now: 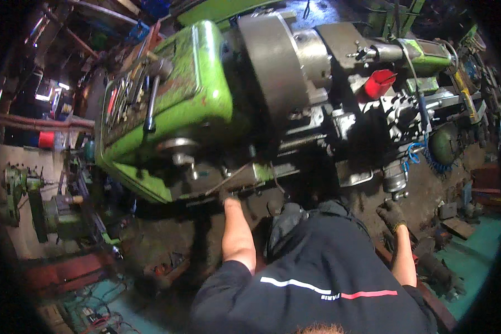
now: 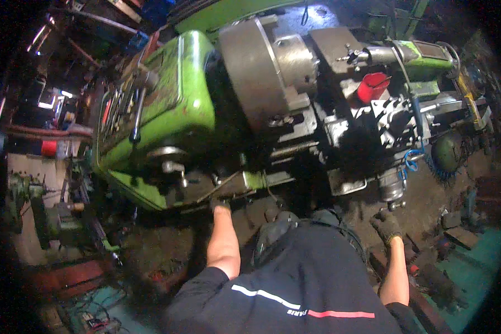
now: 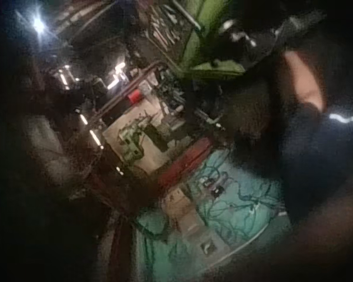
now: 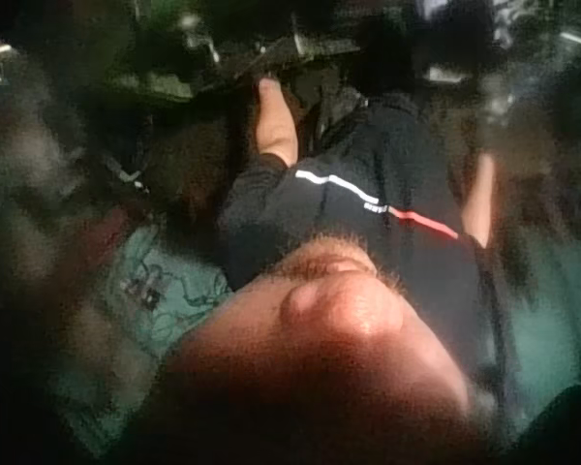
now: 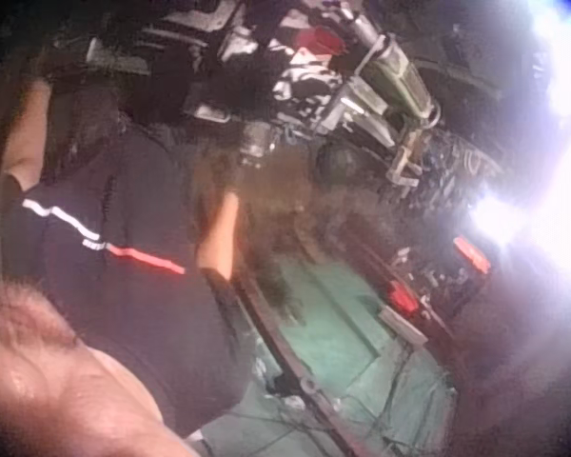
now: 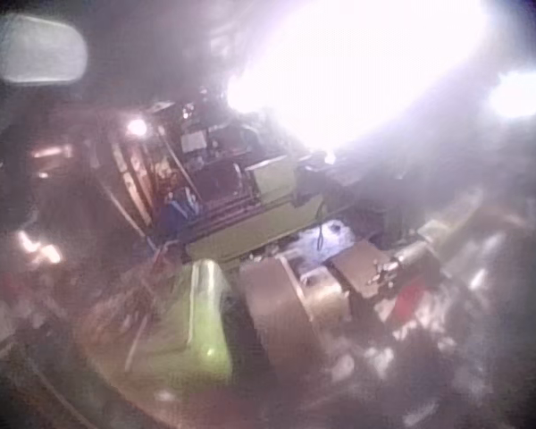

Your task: The person operates a green metal lathe in a workshop, using a wrench to tighten the chuck and a blue pneumatic tool to adjust components. The person repeatedly rotates the chuck by hand and uses the wrench to secure parts while the machine runs.

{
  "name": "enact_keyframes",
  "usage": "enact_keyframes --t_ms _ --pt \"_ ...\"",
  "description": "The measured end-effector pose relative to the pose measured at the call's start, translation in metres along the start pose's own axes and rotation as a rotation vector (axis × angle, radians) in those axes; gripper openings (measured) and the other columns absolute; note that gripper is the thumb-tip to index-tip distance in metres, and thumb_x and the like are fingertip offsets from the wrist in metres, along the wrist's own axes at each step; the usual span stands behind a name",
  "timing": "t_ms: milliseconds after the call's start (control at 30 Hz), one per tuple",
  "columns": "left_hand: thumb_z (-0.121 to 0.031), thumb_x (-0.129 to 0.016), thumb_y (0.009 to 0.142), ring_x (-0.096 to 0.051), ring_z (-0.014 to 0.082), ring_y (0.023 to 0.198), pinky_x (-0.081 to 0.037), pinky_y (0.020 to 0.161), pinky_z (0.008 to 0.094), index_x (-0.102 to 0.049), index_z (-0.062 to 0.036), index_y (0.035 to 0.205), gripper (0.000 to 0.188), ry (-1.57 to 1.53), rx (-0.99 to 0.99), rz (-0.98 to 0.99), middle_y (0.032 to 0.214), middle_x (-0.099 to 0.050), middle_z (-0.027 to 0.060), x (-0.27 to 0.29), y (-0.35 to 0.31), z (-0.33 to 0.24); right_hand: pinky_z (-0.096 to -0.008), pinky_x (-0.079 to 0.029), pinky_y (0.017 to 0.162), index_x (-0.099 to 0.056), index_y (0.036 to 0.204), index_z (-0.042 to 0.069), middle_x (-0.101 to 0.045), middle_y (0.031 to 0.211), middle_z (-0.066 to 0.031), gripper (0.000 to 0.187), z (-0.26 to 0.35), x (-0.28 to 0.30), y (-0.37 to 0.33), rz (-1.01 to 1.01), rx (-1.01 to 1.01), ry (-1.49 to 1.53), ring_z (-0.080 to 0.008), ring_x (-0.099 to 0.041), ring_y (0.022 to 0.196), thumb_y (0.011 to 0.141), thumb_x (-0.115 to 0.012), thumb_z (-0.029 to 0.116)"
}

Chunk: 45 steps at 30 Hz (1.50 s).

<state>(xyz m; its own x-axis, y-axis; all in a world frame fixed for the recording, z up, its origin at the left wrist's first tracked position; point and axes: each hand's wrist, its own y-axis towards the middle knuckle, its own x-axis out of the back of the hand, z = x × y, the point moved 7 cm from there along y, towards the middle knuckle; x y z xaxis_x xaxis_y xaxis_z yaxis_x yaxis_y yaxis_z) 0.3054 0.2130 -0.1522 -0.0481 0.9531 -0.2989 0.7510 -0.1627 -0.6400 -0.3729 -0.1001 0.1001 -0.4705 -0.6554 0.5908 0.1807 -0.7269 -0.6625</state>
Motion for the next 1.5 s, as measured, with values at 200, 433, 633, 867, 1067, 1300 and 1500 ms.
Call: enact_keyframes --t_ms 200,433,633,867,1067,1300,1500 --pt "-0.048 -0.04 0.112 -0.045 0.0364 0.147 -0.036 0.125 0.0536 -0.053 -0.0113 0.157 0.06 -0.09 0.167 0.126 0.165 -0.049 0.0093 0.027 0.001 -0.013 -0.0452 -0.057 0.092 -0.076 0.115 0.0 -0.079 0.111 -0.0207 0.041 -0.037 0.024 0.003 0.044 -0.139 -0.163 -0.0339 -0.075 0.102 0.088 -0.081 0.031" --pt "-0.047 -0.037 0.113 -0.04 0.0357 0.153 -0.031 0.129 0.0527 -0.05 -0.0125 0.161 0.06 -0.171 0.128 0.131 0.17 -0.044 0.0091 0.037 0.002 -0.032 -0.0461 -0.058 0.094 -0.078 0.122 0.005 -0.079 0.11 -0.0202 0.045 -0.06 0.044 -0.019 0.076 -0.318 -0.308 -0.0352 -0.076 0.104 0.087 -0.077 0.033" --pt "-0.046 -0.038 0.112 -0.038 0.0336 0.155 -0.029 0.13 0.0514 -0.049 -0.0138 0.162 0.06 -0.318 0.014 0.128 0.171 -0.042 0.0091 0.005 0.013 -0.034 -0.0427 -0.058 0.084 -0.077 0.11 0.001 -0.079 0.102 -0.0148 0.035 -0.045 0.022 0.006 -0.038 -0.139 -0.291 -0.0284 -0.074 0.092 0.089 -0.079 0.029" --pt "-0.045 -0.04 0.111 -0.036 0.0311 0.158 -0.028 0.131 0.0498 -0.047 -0.0154 0.163 0.061 -0.552 -0.098 0.079 0.173 -0.039 0.0091 -0.018 -0.013 -0.047 -0.0388 -0.056 0.087 -0.074 0.109 0.001 -0.075 0.1 -0.0117 0.029 0.046 -0.02 0.007 -0.008 0.049 -0.013 -0.0238 -0.07 0.095 0.09 -0.08 0.022" --pt "-0.049 -0.042 0.109 -0.036 0.0273 0.141 -0.028 0.118 0.0462 -0.047 -0.0171 0.15 0.052 -0.685 -0.159 0.025 0.156 -0.038 0.0069 -0.006 -0.066 -0.075 -0.0399 -0.054 0.099 -0.074 0.121 0.001 -0.075 0.116 -0.0162 0.033 0.187 -0.027 -0.001 0.059 0.284 -0.289 -0.0315 -0.071 0.112 0.094 -0.077 0.02" --pt "-0.059 -0.045 0.107 -0.036 0.0209 0.099 -0.032 0.087 0.0392 -0.047 -0.0196 0.117 0.041 -0.65 -0.268 -0.12 0.113 -0.039 0.0018 0.004 -0.198 -0.172 -0.0459 -0.054 0.101 -0.07 0.126 0.004 -0.071 0.124 -0.0193 0.038 0.334 -0.018 -0.05 -0.064 0.815 -0.435 -0.0401 -0.067 0.118 0.09 -0.078 0.015" --pt "-0.068 -0.048 0.106 -0.037 0.0155 0.064 -0.036 0.06 0.0332 -0.047 -0.0218 0.089 0.049 -0.56 -0.457 -0.069 0.077 -0.04 -0.0026 -0.057 -0.321 -0.268 -0.0473 -0.055 0.099 -0.075 0.121 0.007 -0.07 0.124 -0.0183 0.041 0.482 0.029 -0.139 -0.21 1.209 -0.311 -0.0402 -0.066 0.118 0.08 -0.081 0.011"
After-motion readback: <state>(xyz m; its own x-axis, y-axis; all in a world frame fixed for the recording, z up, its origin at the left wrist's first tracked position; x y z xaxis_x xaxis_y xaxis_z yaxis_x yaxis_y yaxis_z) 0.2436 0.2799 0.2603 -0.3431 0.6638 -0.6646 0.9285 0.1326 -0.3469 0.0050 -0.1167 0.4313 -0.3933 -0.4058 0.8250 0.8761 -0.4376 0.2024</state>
